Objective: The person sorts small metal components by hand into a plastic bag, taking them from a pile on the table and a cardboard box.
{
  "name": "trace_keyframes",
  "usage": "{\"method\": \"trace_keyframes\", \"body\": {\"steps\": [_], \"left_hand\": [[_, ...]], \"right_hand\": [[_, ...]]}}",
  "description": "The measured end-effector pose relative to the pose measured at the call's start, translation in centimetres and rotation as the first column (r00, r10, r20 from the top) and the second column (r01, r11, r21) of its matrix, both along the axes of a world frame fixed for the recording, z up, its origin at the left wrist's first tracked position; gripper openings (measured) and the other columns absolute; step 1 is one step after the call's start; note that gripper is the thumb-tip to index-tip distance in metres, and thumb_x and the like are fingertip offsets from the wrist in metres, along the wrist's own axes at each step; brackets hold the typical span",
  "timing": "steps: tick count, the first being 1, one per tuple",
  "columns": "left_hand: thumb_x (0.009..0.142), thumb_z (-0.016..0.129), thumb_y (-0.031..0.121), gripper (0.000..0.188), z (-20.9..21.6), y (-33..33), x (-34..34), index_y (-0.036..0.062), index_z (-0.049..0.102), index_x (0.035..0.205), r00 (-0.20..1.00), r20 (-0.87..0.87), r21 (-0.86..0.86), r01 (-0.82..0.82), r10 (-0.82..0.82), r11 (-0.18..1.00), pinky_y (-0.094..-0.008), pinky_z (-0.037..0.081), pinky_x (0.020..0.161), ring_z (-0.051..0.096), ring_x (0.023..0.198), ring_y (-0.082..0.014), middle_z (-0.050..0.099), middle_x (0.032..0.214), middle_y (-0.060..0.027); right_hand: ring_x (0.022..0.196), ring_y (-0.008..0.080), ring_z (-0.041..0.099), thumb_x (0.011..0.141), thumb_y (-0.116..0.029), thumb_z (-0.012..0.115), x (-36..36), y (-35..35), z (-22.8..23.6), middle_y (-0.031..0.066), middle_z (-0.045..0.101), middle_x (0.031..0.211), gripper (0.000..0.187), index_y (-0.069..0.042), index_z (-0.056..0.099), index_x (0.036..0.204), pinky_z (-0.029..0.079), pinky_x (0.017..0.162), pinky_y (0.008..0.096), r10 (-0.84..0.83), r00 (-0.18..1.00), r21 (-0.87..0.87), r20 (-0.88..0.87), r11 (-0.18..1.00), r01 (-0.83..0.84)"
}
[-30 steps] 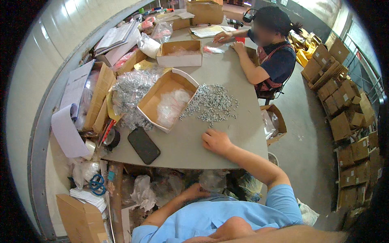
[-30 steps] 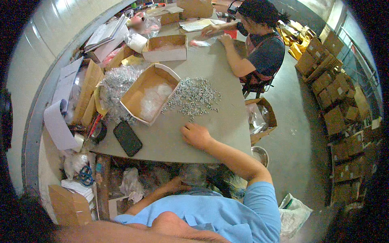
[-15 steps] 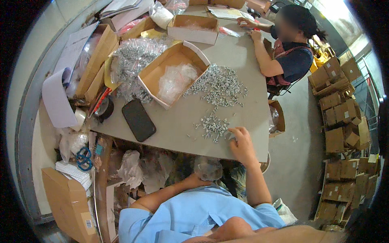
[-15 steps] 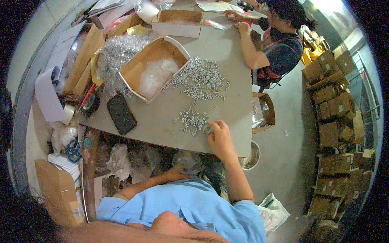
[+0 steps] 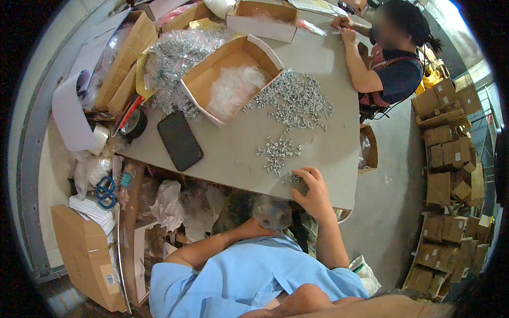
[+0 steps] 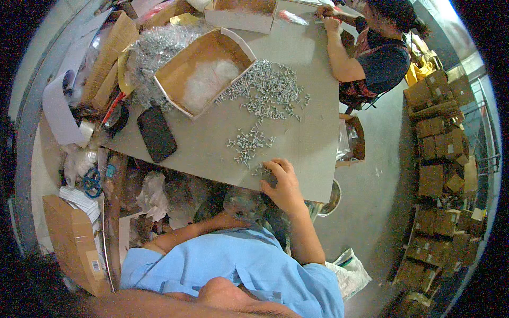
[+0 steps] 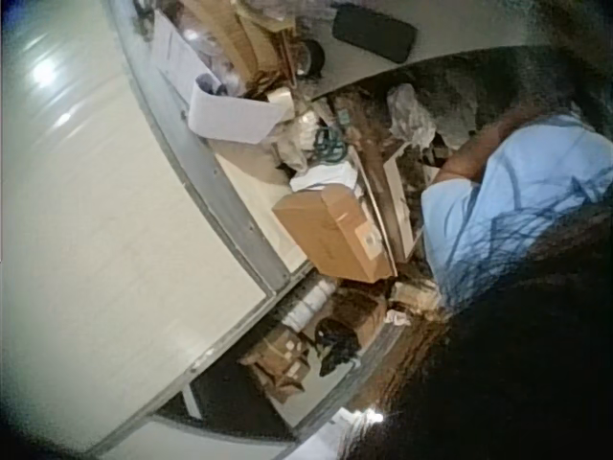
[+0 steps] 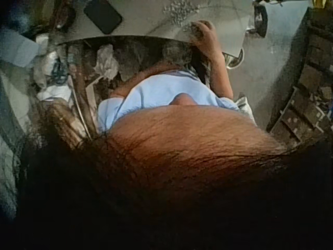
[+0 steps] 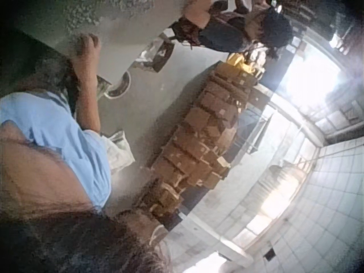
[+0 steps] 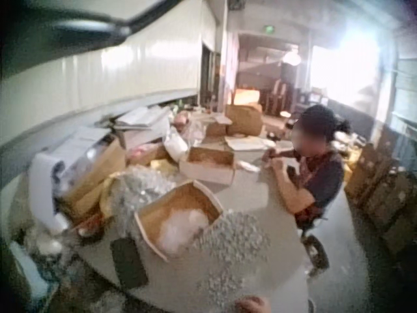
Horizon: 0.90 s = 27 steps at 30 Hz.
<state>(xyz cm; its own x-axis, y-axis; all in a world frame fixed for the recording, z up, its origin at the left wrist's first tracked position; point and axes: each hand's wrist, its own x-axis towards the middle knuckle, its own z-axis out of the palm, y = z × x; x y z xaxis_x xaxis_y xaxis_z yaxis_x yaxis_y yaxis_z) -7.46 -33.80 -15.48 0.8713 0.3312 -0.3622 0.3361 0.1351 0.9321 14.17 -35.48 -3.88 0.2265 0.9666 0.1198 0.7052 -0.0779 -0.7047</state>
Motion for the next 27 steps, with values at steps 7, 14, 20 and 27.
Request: {"method": "trace_keyframes", "body": {"steps": [7, 14, 20, 27], "left_hand": [[0.069, 0.073, 0.055, 0.064, 2.3, 0.8, 0.4, 0.0055, 0.060, 0.107, 1.000, -0.010, -0.058, -0.012, 0.012, 0.998, -0.0401, 0.039, 0.096, 0.049, 0.113, -0.0304, 0.054, 0.119, -0.0179], [0.070, 0.074, 0.050, 0.058, -0.7, 0.3, 0.0, 0.0052, 0.061, 0.104, 0.993, -0.113, 0.088, 0.049, -0.039, 0.995, -0.0384, 0.042, 0.090, 0.053, 0.107, -0.0280, 0.057, 0.113, -0.0164], [0.071, 0.077, 0.044, 0.052, -1.3, -0.4, 0.0, 0.0025, 0.062, 0.099, 0.989, -0.145, 0.106, -0.021, 0.036, 0.994, -0.0347, 0.047, 0.080, 0.058, 0.093, -0.0250, 0.061, 0.099, -0.0154], [0.071, 0.077, 0.044, 0.051, -2.8, -0.8, -0.1, 0.0027, 0.062, 0.097, 0.995, -0.081, 0.167, -0.039, 0.053, 0.985, -0.0346, 0.047, 0.079, 0.058, 0.092, -0.0248, 0.061, 0.097, -0.0156]], "right_hand": [[0.091, 0.0286, 0.058, 0.068, -0.006, 0.067, 0.3, 0.3, -0.7, 0.0136, 0.055, 0.106, 0.039, -0.004, 0.060, 0.107, 0.048, 0.079, 0.0351, -0.052, 0.999, 0.049, 0.009, 0.997, 0.051], [0.087, 0.0294, 0.058, 0.069, -0.006, 0.066, -0.3, 0.7, -0.7, 0.0134, 0.056, 0.101, 0.030, -0.002, 0.060, 0.098, 0.049, 0.075, 0.0361, -0.105, 0.992, 0.056, 0.069, 0.993, 0.101], [0.084, 0.0293, 0.058, 0.069, -0.004, 0.065, -0.4, 0.3, -0.7, 0.0130, 0.056, 0.099, 0.028, -0.002, 0.060, 0.096, 0.049, 0.073, 0.0356, -0.146, 0.988, 0.083, 0.045, 0.986, 0.142], [0.089, 0.0321, 0.057, 0.071, -0.004, 0.065, -0.1, 0.7, 0.2, 0.0145, 0.055, 0.099, 0.023, -0.004, 0.062, 0.094, 0.049, 0.077, 0.0385, -0.114, 0.992, 0.056, 0.059, 0.992, 0.111]]}}
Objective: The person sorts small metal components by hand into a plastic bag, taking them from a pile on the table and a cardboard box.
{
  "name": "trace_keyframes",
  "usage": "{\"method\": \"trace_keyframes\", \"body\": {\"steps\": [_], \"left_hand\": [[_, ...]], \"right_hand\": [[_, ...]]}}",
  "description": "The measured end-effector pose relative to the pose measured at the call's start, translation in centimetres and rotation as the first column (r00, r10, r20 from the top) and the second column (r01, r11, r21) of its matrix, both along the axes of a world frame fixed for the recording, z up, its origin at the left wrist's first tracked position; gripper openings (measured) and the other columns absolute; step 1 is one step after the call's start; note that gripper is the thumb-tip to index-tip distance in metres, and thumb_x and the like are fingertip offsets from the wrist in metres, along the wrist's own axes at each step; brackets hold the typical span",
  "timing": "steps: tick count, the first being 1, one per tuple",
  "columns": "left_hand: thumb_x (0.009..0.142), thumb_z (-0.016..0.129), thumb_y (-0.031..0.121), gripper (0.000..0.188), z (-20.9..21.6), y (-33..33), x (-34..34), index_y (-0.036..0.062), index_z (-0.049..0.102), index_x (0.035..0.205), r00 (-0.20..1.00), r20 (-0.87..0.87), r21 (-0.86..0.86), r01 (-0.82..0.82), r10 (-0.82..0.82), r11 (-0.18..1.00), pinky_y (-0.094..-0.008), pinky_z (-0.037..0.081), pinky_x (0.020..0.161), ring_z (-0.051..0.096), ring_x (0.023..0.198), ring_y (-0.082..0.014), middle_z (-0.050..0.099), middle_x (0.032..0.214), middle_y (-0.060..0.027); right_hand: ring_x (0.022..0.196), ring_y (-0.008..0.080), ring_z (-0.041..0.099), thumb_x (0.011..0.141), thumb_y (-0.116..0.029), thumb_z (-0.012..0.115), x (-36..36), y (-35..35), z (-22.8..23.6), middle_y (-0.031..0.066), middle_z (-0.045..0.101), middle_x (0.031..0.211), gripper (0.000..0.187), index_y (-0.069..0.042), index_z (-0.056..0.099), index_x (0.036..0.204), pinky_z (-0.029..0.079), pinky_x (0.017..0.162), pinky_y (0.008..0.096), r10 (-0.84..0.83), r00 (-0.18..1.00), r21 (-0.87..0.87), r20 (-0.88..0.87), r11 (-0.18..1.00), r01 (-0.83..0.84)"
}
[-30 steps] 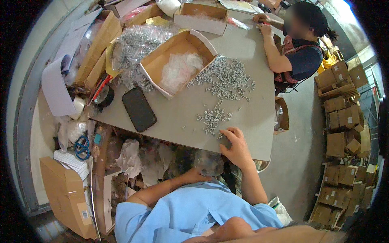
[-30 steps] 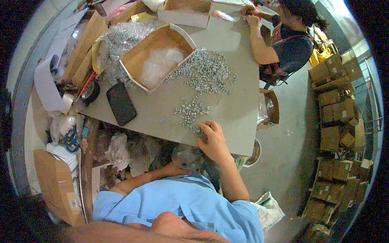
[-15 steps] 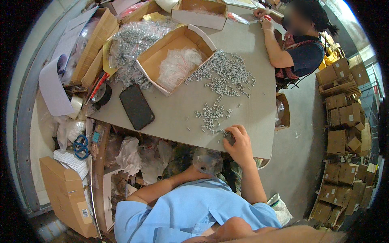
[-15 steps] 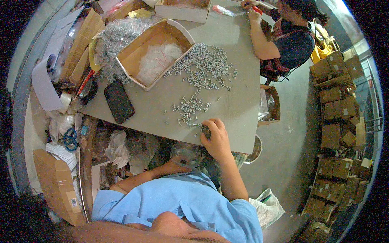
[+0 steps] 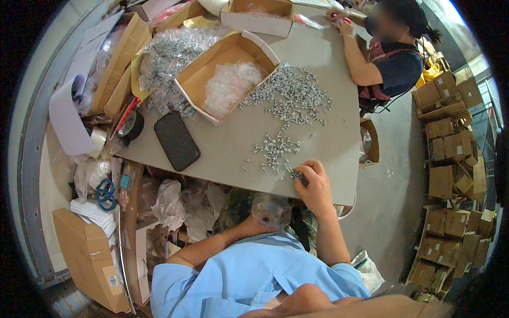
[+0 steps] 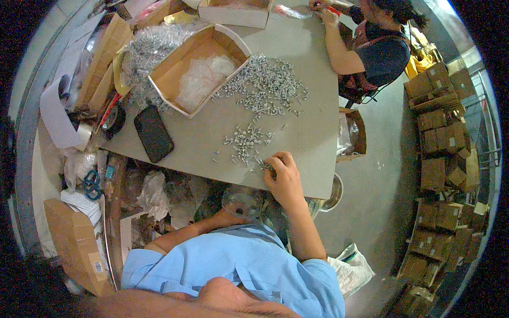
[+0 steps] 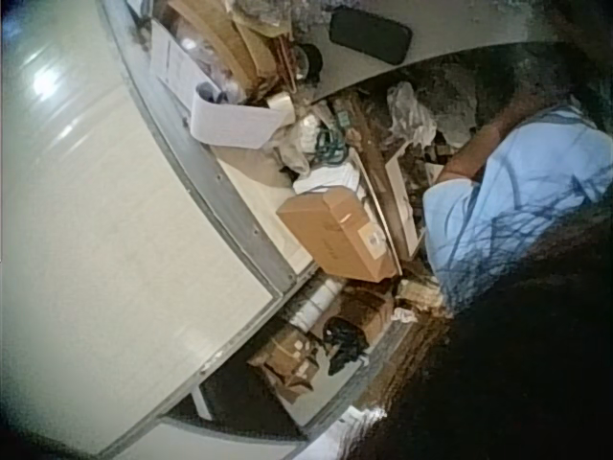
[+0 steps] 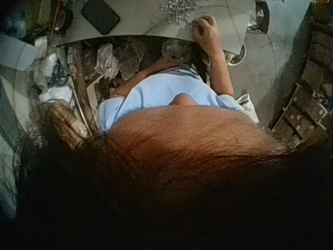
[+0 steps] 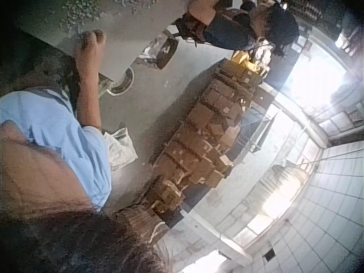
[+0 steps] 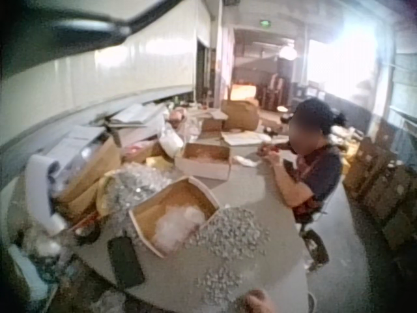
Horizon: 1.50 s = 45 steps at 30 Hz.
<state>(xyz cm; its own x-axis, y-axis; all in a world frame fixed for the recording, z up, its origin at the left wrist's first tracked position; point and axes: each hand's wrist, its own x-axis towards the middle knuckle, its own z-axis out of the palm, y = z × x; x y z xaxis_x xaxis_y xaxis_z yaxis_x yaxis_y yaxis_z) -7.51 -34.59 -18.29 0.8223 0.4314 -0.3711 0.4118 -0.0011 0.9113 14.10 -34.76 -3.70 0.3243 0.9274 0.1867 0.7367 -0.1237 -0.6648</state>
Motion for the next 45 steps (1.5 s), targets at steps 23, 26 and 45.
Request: {"method": "trace_keyframes", "body": {"steps": [23, 26, 45], "left_hand": [[0.072, 0.077, 0.039, 0.040, 3.3, 1.0, 0.5, 0.0065, 0.060, 0.088, 1.000, -0.016, -0.069, 0.018, -0.019, 0.997, -0.0364, 0.043, 0.088, 0.053, 0.103, -0.0257, 0.056, 0.110, -0.0135], [0.071, 0.076, 0.043, 0.046, 3.0, 1.0, 0.3, 0.0059, 0.060, 0.093, 1.000, -0.011, -0.041, 0.025, -0.026, 0.999, -0.0373, 0.042, 0.091, 0.052, 0.104, -0.0265, 0.056, 0.111, -0.0148], [0.071, 0.079, 0.038, 0.047, 1.7, 1.2, 0.5, 0.0058, 0.061, 0.101, 0.997, 0.013, -0.134, 0.079, -0.078, 0.988, -0.0345, 0.042, 0.092, 0.052, 0.105, -0.0212, 0.058, 0.109, -0.0088]], "right_hand": [[0.091, 0.0279, 0.057, 0.072, -0.003, 0.068, 0.6, -0.7, -0.6, 0.0123, 0.051, 0.103, 0.020, -0.003, 0.064, 0.091, 0.050, 0.076, 0.0344, 0.141, 0.990, 0.045, 0.019, 0.989, -0.142], [0.094, 0.0294, 0.056, 0.072, -0.003, 0.068, 0.8, -0.7, -0.7, 0.0132, 0.051, 0.104, 0.019, -0.004, 0.064, 0.091, 0.049, 0.080, 0.0361, 0.131, 0.991, 0.006, -0.012, 0.991, -0.131], [0.089, 0.0273, 0.059, 0.076, -0.005, 0.067, 1.7, -0.4, 0.5, 0.0122, 0.060, 0.100, 0.021, -0.004, 0.065, 0.097, 0.050, 0.072, 0.0332, 0.126, 0.991, 0.033, -0.040, 0.992, -0.124]]}}
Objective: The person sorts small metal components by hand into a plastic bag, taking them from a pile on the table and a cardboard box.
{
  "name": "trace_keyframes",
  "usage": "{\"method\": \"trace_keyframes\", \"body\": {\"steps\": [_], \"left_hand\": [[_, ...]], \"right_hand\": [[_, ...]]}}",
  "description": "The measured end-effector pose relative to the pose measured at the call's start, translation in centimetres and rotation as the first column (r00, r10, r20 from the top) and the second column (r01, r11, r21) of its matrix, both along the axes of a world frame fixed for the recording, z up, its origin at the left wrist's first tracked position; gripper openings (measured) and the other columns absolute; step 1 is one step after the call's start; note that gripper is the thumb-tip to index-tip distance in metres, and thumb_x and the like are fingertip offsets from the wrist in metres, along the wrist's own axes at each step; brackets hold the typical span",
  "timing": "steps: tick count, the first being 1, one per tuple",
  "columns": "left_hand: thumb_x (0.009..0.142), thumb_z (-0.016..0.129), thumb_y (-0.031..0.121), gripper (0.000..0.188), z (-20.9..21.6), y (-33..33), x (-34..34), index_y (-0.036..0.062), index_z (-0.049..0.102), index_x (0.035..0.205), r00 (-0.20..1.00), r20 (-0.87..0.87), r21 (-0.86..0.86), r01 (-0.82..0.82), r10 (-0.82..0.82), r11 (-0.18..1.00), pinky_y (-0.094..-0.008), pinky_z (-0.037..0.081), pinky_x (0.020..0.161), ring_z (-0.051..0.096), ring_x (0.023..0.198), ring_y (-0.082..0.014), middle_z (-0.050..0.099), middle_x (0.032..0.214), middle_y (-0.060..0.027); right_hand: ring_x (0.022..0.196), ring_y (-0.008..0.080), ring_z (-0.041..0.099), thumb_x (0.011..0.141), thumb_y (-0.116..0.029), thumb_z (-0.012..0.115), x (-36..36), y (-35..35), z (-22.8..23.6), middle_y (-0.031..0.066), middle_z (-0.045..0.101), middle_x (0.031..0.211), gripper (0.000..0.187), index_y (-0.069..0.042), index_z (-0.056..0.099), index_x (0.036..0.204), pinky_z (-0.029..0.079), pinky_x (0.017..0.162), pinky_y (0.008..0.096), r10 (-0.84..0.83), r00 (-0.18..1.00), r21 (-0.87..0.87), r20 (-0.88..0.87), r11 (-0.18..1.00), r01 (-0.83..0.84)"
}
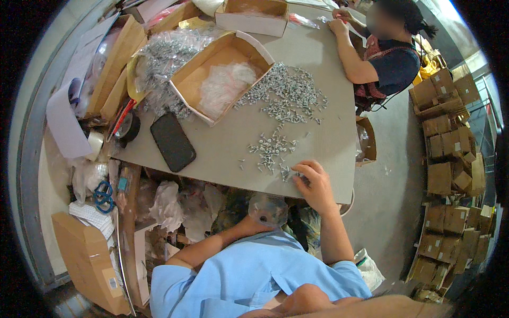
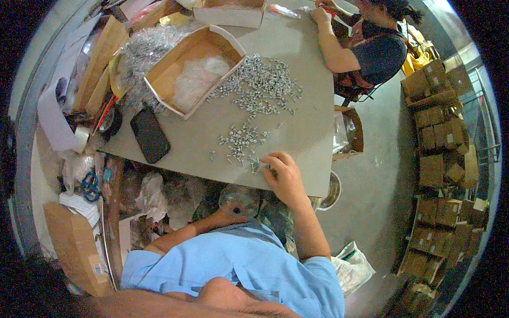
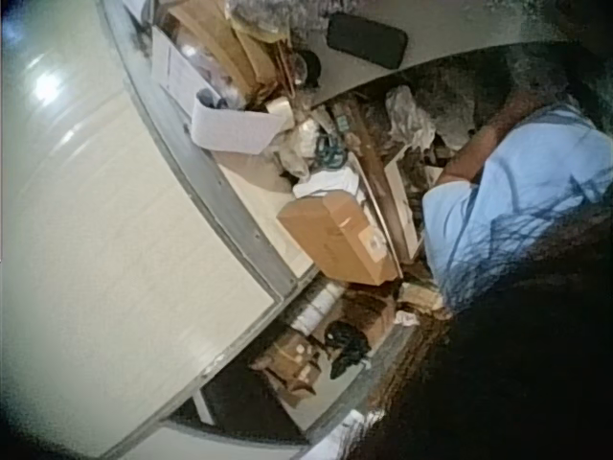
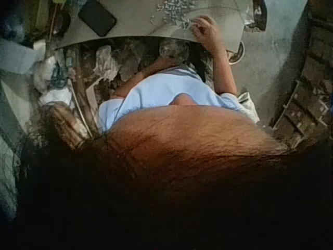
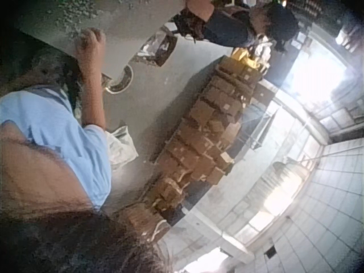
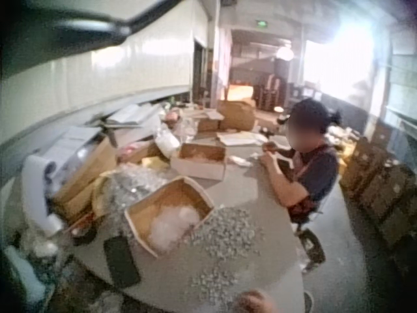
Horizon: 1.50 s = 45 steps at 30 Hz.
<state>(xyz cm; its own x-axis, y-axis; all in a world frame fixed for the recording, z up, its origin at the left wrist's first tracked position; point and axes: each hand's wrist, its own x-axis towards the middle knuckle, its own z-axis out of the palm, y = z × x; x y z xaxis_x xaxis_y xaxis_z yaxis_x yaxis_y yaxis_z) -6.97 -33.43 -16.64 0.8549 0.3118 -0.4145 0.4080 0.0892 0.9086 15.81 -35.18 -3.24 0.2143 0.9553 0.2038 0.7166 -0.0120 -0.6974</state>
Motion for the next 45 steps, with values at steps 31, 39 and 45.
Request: {"method": "trace_keyframes", "body": {"steps": [31, 39, 45], "left_hand": [[0.073, 0.077, 0.035, 0.037, -0.5, -0.3, -0.1, 0.0076, 0.062, 0.092, 0.992, 0.124, 0.081, -0.047, 0.037, 0.996, -0.0331, 0.045, 0.082, 0.056, 0.091, -0.0177, 0.063, 0.095, -0.0061], [0.070, 0.079, 0.031, 0.038, -1.5, -0.4, 0.0, 0.0036, 0.063, 0.091, 0.998, 0.058, 0.023, -0.028, 0.026, 0.999, -0.0351, 0.047, 0.081, 0.059, 0.090, -0.0218, 0.063, 0.095, -0.0120], [0.069, 0.079, 0.029, 0.037, 0.4, -0.3, 0.0, 0.0039, 0.063, 0.091, 0.991, 0.078, 0.076, -0.110, 0.105, 0.991, -0.0365, 0.047, 0.079, 0.059, 0.088, -0.0232, 0.063, 0.095, -0.0132]], "right_hand": [[0.081, 0.0309, 0.061, 0.077, -0.005, 0.065, -3.7, -3.0, -1.1, 0.0139, 0.061, 0.092, 0.012, -0.002, 0.065, 0.088, 0.050, 0.071, 0.0363, -0.231, 0.964, 0.041, 0.131, 0.973, 0.227], [0.077, 0.0292, 0.060, 0.078, -0.009, 0.066, -3.9, 0.8, -0.8, 0.0137, 0.060, 0.097, 0.019, -0.004, 0.064, 0.097, 0.049, 0.069, 0.0355, -0.193, 0.981, -0.012, 0.002, 0.981, 0.193], [0.091, 0.0335, 0.057, 0.077, -0.010, 0.064, -3.6, 2.8, -1.6, 0.0148, 0.059, 0.096, 0.018, -0.005, 0.065, 0.095, 0.046, 0.080, 0.0400, -0.199, 0.963, 0.054, 0.180, 0.980, 0.192]]}}
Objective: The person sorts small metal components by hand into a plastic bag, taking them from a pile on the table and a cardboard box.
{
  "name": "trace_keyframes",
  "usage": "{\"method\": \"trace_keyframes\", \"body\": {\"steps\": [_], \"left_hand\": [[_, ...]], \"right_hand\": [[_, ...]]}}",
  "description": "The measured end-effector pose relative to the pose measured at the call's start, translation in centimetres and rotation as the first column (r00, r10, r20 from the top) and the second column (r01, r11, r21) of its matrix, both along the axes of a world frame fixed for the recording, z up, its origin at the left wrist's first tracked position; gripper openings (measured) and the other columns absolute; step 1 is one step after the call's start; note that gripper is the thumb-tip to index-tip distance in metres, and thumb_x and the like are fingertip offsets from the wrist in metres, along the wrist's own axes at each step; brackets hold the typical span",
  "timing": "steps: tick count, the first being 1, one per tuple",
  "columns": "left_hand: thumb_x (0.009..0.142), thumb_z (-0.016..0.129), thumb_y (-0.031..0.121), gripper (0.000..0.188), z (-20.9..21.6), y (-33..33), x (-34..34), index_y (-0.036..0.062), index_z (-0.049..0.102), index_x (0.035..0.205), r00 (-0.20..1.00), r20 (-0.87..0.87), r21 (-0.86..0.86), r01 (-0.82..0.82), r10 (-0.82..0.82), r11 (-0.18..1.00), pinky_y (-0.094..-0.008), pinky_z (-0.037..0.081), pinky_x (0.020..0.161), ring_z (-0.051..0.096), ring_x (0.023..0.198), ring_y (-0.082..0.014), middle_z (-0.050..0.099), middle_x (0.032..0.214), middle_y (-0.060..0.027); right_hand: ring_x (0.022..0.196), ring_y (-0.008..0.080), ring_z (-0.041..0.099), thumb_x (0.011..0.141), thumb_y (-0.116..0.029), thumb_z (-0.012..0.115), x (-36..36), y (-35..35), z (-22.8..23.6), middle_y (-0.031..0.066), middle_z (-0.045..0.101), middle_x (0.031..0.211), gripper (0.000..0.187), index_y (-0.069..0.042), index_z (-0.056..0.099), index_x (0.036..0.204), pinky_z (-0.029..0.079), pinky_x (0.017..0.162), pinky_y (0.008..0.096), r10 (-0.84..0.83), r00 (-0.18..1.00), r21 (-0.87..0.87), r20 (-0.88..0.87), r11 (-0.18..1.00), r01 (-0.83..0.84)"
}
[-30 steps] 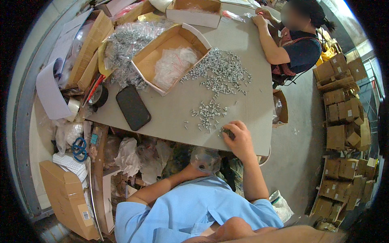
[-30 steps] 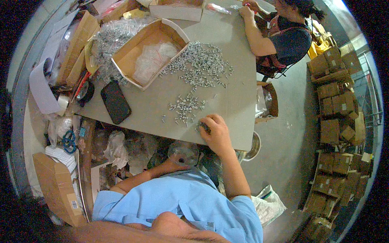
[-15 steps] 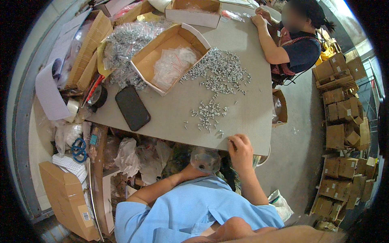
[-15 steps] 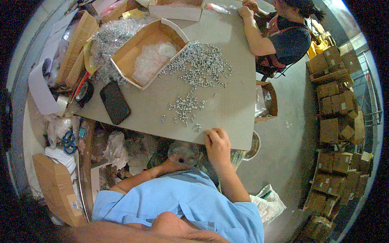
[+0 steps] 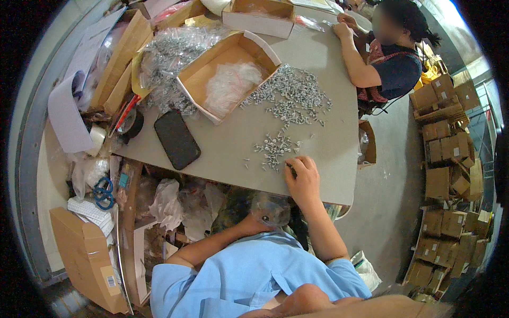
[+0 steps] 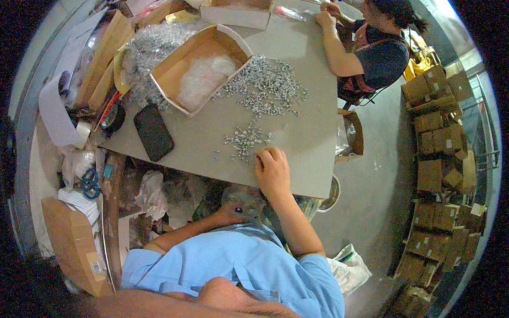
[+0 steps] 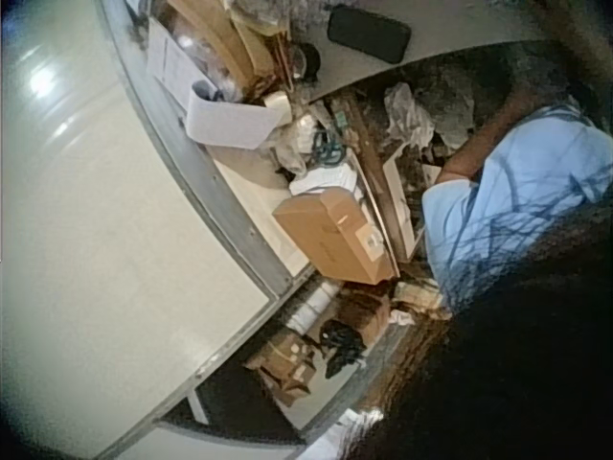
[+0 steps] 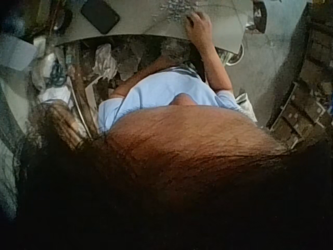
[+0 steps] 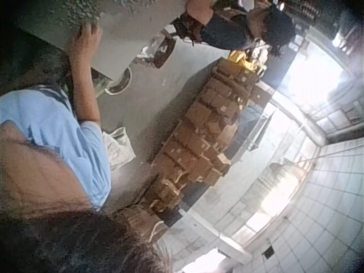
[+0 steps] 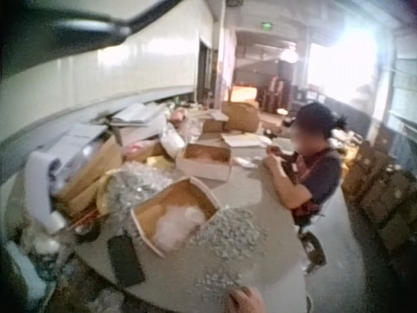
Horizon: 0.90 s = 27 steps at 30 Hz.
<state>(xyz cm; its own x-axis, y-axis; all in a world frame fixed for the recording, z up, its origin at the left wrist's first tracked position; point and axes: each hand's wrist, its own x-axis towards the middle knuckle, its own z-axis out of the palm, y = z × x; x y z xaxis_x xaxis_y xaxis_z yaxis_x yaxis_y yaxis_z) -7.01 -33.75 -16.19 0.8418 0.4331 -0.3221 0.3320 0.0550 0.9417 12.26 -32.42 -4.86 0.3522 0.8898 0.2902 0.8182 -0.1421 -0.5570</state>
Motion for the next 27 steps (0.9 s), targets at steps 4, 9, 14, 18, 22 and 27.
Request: {"method": "trace_keyframes", "body": {"steps": [4, 9, 14, 18, 22, 27], "left_hand": [[0.070, 0.079, 0.029, 0.036, -0.3, 0.1, 0.0, 0.0048, 0.064, 0.091, 0.999, -0.021, -0.023, 0.032, -0.033, 0.999, -0.0360, 0.047, 0.081, 0.058, 0.089, -0.0227, 0.063, 0.096, -0.0123], [0.070, 0.077, 0.044, 0.051, -2.1, -0.2, -0.2, 0.0044, 0.062, 0.099, 0.997, 0.016, -0.028, 0.082, -0.082, 0.996, -0.0385, 0.045, 0.086, 0.058, 0.097, -0.0256, 0.062, 0.104, -0.0163], [0.070, 0.077, 0.043, 0.052, -0.9, 0.4, 0.0, 0.0028, 0.062, 0.099, 0.996, 0.041, 0.064, 0.076, -0.079, 0.995, -0.0393, 0.045, 0.087, 0.058, 0.097, -0.0279, 0.062, 0.104, -0.0171], [0.070, 0.077, 0.042, 0.055, -1.2, 0.2, -0.2, 0.0009, 0.061, 0.103, 0.995, 0.071, 0.004, 0.070, -0.070, 0.998, -0.0400, 0.045, 0.087, 0.058, 0.098, -0.0300, 0.062, 0.105, -0.0174], [0.070, 0.076, 0.043, 0.055, -0.8, 0.4, -0.2, 0.0007, 0.061, 0.102, 0.995, -0.012, -0.033, 0.097, -0.097, 0.995, -0.0395, 0.046, 0.086, 0.058, 0.097, -0.0283, 0.062, 0.105, -0.0163], [0.073, 0.074, 0.042, 0.052, -1.1, 0.0, 0.0, 0.0029, 0.062, 0.105, 0.990, 0.139, -0.089, 0.031, -0.018, 0.996, -0.0383, 0.046, 0.086, 0.058, 0.098, -0.0268, 0.063, 0.105, -0.0148]], "right_hand": [[0.084, 0.0324, 0.059, 0.077, -0.009, 0.064, -1.2, -2.5, 0.3, 0.0142, 0.060, 0.094, 0.017, -0.004, 0.065, 0.094, 0.048, 0.074, 0.0388, 0.043, 0.998, -0.071, -0.051, 0.996, -0.046], [0.075, 0.0292, 0.060, 0.077, -0.010, 0.066, -1.8, -3.0, 1.3, 0.0138, 0.059, 0.092, 0.017, -0.004, 0.064, 0.092, 0.049, 0.066, 0.0371, 0.194, 0.930, -0.226, -0.313, 0.936, -0.271], [0.077, 0.0296, 0.060, 0.076, -0.012, 0.066, -1.9, 0.7, 0.5, 0.0135, 0.058, 0.090, 0.022, -0.005, 0.063, 0.096, 0.049, 0.068, 0.0371, 0.017, 0.993, -0.061, -0.114, 0.998, -0.024], [0.079, 0.0316, 0.059, 0.075, -0.013, 0.065, -1.6, 1.3, -0.1, 0.0136, 0.058, 0.091, 0.023, -0.004, 0.062, 0.096, 0.048, 0.070, 0.0382, 0.063, 0.997, -0.014, -0.035, 0.998, -0.063], [0.080, 0.0326, 0.059, 0.075, -0.011, 0.065, -1.9, 0.4, 0.3, 0.0140, 0.059, 0.091, 0.020, -0.004, 0.062, 0.094, 0.049, 0.071, 0.0391, 0.061, 0.998, -0.059, -0.034, 0.996, -0.063], [0.078, 0.0304, 0.061, 0.075, -0.011, 0.065, -2.0, -1.9, 1.3, 0.0144, 0.060, 0.090, 0.019, -0.002, 0.062, 0.091, 0.050, 0.069, 0.0366, 0.248, 0.947, -0.272, -0.206, 0.915, -0.299]]}}
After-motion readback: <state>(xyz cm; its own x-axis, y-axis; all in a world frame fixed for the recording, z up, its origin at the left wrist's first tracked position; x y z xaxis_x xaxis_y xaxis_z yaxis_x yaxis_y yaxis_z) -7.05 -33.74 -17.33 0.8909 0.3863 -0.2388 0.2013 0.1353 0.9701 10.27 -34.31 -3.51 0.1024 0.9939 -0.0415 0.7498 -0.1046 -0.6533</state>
